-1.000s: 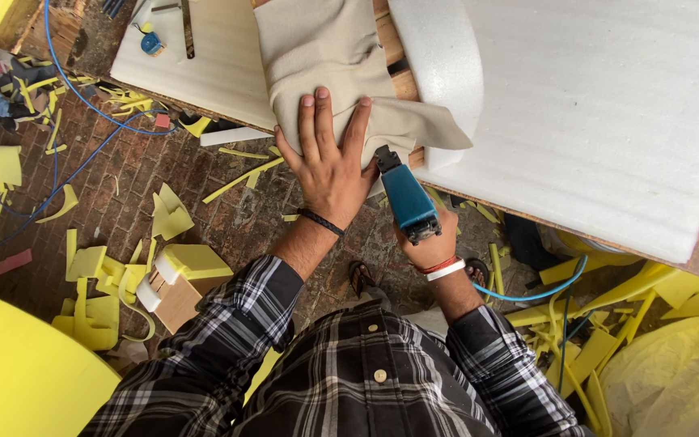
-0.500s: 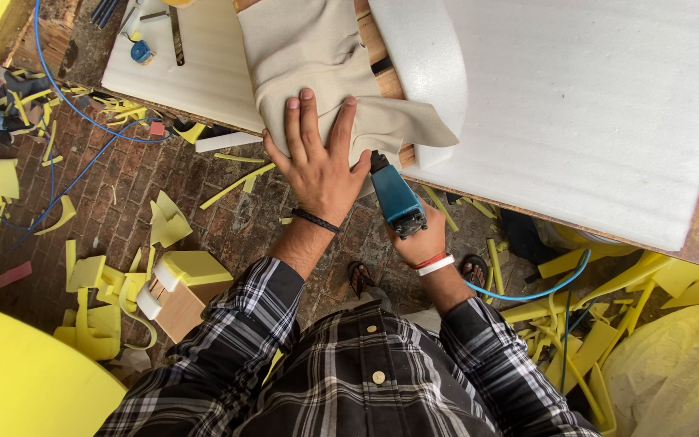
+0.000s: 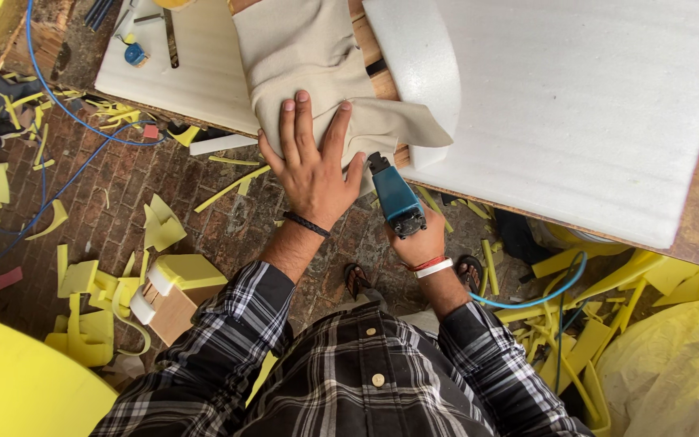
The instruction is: The person stretches a tufted beige fabric panel over a wooden furniture frame and secures it with a pneumatic staple gun, pressing and smoothing the fabric with their hands between staples. They reposition the frame, staple along the edges, and at the end pick up a measuring tape and small tools from the table.
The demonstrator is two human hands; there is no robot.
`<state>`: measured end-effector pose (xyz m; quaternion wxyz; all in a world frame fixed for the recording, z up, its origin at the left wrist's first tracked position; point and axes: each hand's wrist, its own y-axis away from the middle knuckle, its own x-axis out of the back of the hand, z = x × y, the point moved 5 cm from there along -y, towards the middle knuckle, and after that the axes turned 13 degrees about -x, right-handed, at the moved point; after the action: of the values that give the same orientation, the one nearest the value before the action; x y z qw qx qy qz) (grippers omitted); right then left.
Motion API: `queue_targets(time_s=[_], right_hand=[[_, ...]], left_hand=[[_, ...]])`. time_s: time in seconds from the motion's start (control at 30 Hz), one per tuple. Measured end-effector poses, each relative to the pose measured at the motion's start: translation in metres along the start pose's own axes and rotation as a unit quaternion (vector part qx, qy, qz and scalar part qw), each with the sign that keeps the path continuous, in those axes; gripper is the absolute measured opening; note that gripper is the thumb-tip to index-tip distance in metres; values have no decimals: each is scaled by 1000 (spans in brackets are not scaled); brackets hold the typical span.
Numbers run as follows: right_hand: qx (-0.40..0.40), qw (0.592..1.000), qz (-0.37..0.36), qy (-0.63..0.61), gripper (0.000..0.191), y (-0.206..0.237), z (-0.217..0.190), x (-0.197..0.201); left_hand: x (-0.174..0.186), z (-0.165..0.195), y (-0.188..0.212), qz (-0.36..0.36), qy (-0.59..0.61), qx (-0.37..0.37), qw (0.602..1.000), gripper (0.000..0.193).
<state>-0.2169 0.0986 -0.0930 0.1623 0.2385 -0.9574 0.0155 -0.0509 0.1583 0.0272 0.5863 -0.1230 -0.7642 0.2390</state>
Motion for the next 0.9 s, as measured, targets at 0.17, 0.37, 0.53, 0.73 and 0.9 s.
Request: queue_targets(time_s=[0.17,0.37,0.53,0.73,0.9], right_hand=[[0,999,-29,16,22,2,-4,10],[56,998,-13,-18,18,1,-19,2],[71,996,10,43,20,-3,-24,-4],[-4,1000,-8,23,27,-5,-18,34],[-91,981,26,168,45,-41,17,97]], left_hand=[[3,1,-2,2,9,-2,1000,75],[1,-1,-3,2,18,1,1000,72],[0,-2,-2,7,19,-3,1000,71],[2,-2,-3,16,16,-5,1000,70],[3,-5,-10,32,9,16,999,70]])
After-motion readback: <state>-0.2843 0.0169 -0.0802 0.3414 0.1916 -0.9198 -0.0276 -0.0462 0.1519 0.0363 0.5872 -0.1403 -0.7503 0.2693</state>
